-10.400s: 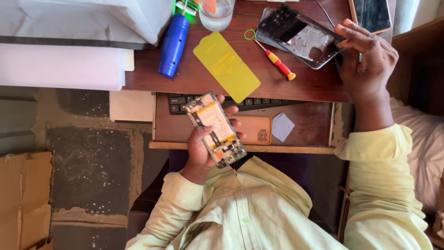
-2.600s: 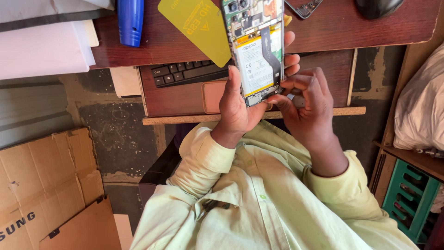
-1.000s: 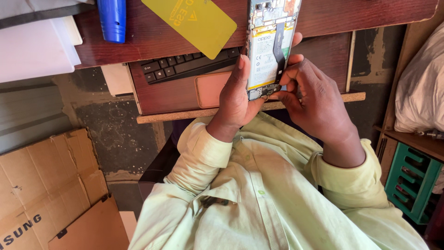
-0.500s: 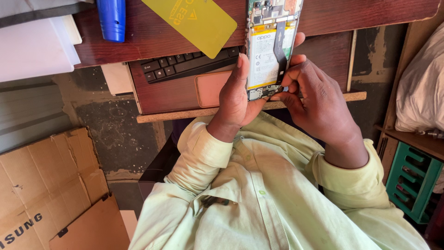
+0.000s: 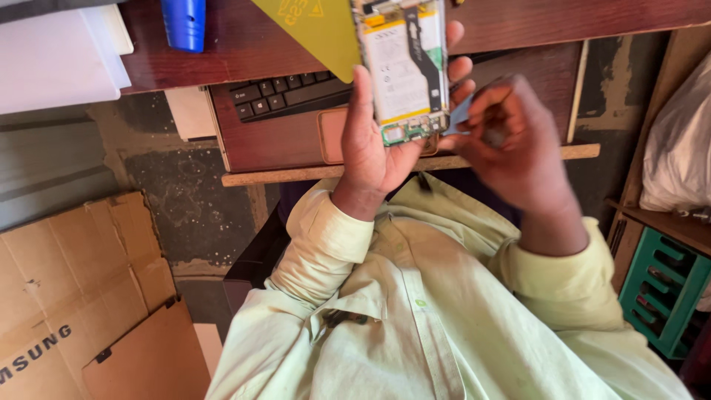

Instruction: The person disassembles a smartphone, removes the back cover, and detaches internal components including the battery and camera module. They then clean the camera module with a small brush and handle the parts carefully on a workbench.

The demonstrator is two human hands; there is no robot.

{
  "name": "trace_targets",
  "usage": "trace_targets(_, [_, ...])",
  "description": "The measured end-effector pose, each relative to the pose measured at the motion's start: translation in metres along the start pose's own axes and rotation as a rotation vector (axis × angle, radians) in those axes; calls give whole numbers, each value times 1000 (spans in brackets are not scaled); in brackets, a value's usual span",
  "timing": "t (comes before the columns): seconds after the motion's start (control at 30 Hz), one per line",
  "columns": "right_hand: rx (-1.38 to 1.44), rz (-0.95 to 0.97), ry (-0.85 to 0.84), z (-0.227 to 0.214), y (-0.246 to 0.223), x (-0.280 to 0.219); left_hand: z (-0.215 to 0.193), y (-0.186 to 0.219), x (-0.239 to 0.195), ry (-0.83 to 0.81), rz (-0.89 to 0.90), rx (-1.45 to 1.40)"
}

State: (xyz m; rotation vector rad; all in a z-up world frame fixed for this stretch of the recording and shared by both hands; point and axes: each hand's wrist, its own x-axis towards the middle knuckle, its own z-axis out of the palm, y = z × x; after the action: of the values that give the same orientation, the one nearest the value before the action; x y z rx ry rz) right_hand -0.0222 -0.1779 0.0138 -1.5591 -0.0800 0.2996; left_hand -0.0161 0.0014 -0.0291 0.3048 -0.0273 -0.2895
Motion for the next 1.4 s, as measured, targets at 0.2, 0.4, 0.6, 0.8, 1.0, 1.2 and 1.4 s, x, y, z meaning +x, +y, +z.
trace_targets(0.2, [-367, -65, -56, -18, 20, -7, -12, 20, -8, -7, 104, -26])
trace_targets(0.4, [-496, -90, -198, -26, 22, -13, -12, 21, -6, 1, 86, -47])
trace_targets(0.6, [-1049, -179, -594, 14, 53, -55, -8, 24, -11, -3, 50, 66])
trace_targets(0.8, [-1345, 159, -513, 10, 112, -66, -8, 25, -21, 0, 41, 82])
trace_targets(1.0, [-1199, 56, -357, 21, 144, -57, -7, 26, -28, -8, 52, 77])
trace_targets(1.2, [-1286, 91, -383, 29, 154, -53, -9, 26, -37, -21, 59, 58])
trace_targets(1.4, [-1199, 239, -473, 37, 156, -37, -11, 25, -43, -23, 60, 18])
